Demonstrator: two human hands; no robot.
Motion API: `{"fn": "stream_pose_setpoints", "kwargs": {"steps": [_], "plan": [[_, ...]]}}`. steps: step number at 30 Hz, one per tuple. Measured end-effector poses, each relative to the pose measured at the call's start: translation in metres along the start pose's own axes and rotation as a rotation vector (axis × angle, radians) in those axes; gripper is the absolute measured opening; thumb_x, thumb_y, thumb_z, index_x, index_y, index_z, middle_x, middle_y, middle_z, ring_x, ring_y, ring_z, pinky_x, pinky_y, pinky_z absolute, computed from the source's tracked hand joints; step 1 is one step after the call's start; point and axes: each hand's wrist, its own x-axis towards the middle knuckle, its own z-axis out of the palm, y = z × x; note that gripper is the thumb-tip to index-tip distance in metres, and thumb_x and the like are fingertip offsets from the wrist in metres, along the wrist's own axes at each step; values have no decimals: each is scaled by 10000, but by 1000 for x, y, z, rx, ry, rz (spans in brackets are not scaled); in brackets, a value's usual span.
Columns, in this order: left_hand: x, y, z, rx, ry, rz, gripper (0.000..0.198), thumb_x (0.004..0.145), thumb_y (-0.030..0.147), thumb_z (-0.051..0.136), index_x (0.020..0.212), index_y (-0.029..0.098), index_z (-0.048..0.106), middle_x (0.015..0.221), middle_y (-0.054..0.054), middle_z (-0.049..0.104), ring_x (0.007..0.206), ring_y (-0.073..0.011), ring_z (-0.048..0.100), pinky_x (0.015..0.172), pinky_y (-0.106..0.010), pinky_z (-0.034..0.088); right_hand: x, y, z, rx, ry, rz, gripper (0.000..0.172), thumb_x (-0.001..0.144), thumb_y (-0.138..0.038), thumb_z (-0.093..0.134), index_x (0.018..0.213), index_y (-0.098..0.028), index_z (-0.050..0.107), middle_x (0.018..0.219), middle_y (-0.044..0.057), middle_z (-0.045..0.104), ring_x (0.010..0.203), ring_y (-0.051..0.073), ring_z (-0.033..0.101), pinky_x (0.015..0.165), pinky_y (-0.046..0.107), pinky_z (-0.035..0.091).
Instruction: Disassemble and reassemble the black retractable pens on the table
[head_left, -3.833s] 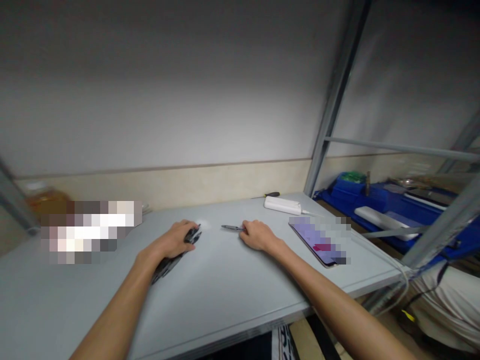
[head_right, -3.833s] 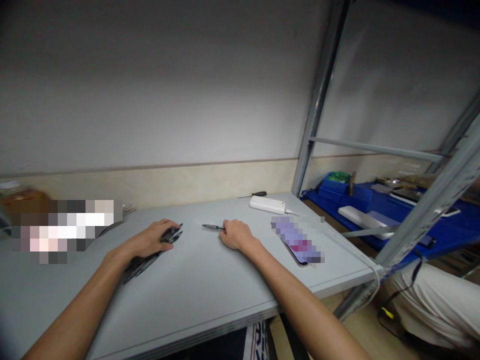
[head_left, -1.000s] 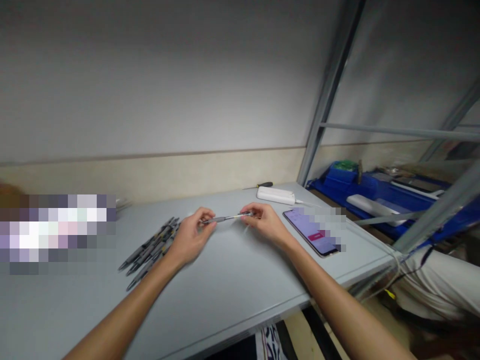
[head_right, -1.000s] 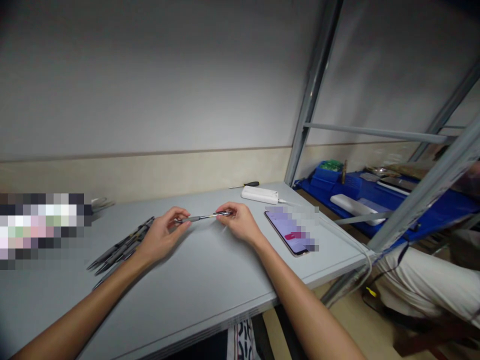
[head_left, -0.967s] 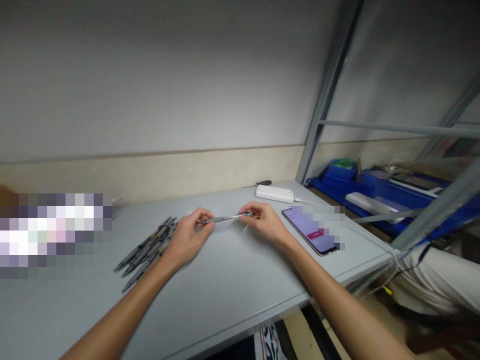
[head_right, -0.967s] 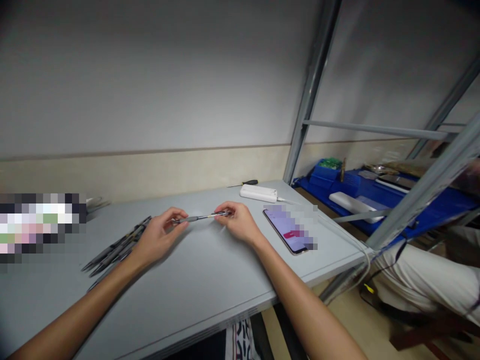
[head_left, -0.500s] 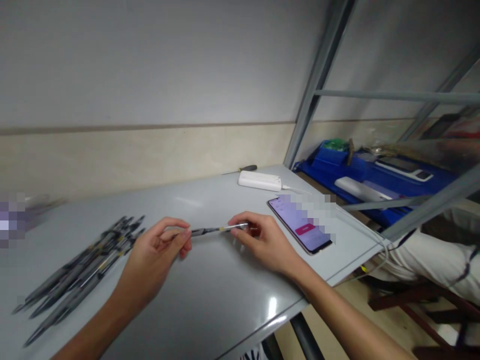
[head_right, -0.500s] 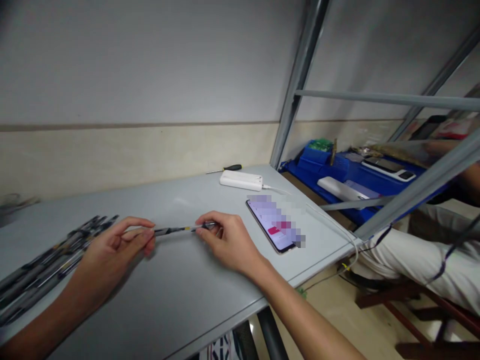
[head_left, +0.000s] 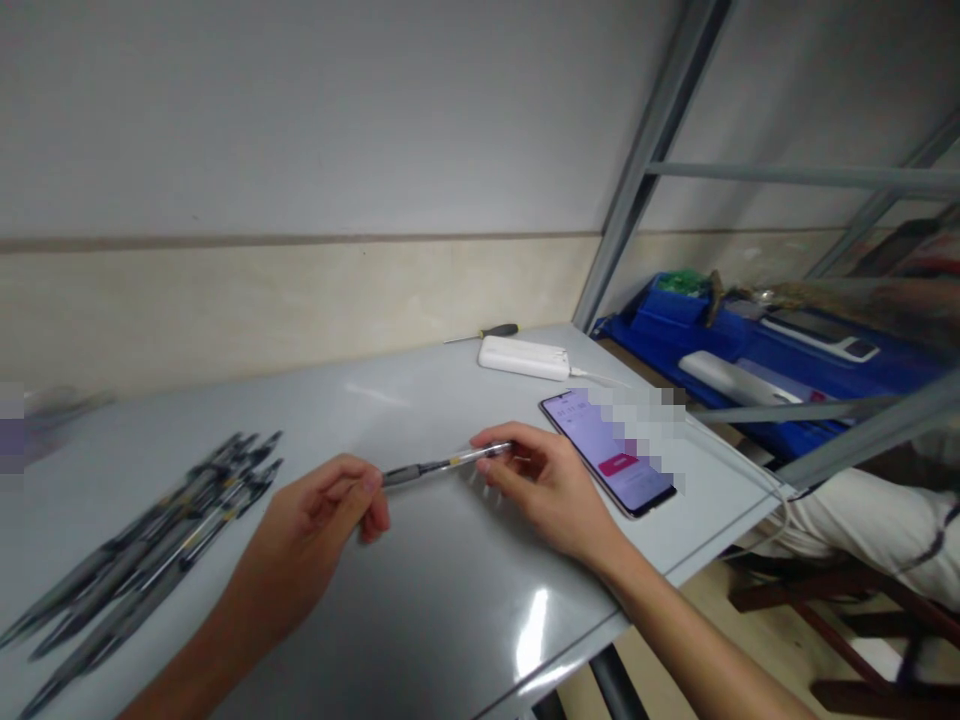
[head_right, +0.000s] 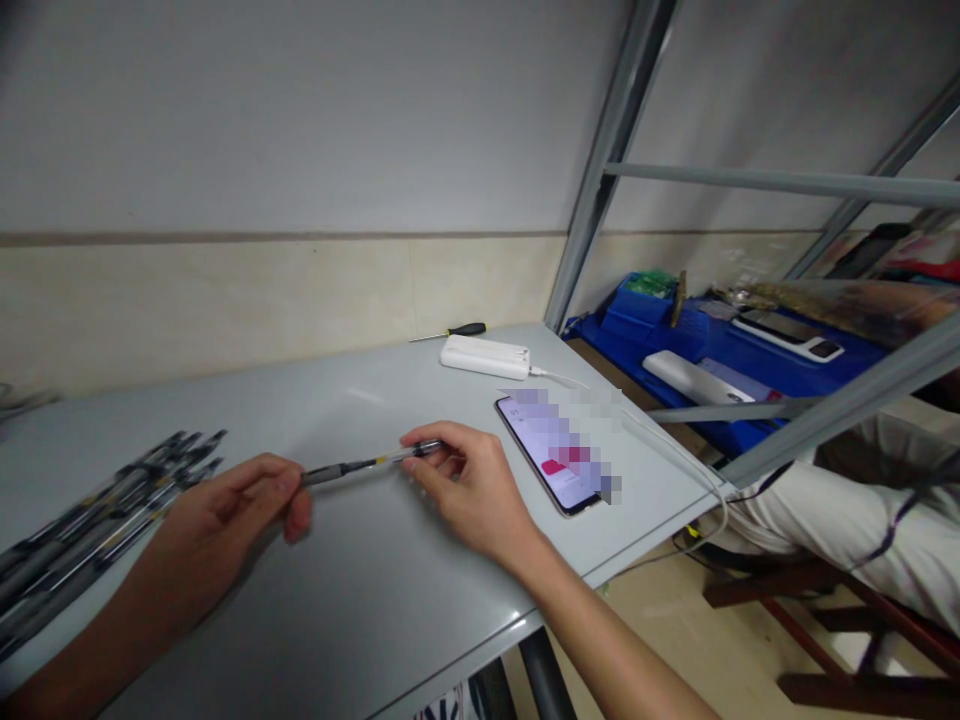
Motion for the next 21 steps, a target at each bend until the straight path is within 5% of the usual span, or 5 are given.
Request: {"fn": "stream_pose_setpoints", "kwargs": {"steps": [4,10,16,21], "plan": [[1,2,-2,93,-1,51,404,706,496,488,425,207,520,425,-6,512,413,-126,423,458,-239,391,1,2,0,11,-9,2,186,737,-263,604,901,-186,644,578,-18,538,513,94,472,496,239,389],[2,-2,-5,128,12,40,385,725,477,492,461,198,523,432,11,497,413,-111,419,435,-220,364,2,1,0,19,0,-1,200,732,-272,612,916,-197,639,554,-29,521,484,86,453,459,223,358],[6,-11,-6,-224,80,-68,246,597,359,673,749,176,614,573,0,599,564,-129,555,534,-228,456,5,1,-3,200,15,34,229,702,-292,646,901,-183,613,524,-39,537,472,84,486,455,215,376],[9,-18,-10,-480,97,-135,260,569,268,707,786,154,621,641,-12,622,608,-116,580,600,-232,499,6,1,-6,438,-26,85,293,671,-278,683,931,-161,615,583,-6,614,521,96,544,505,229,426]]}}
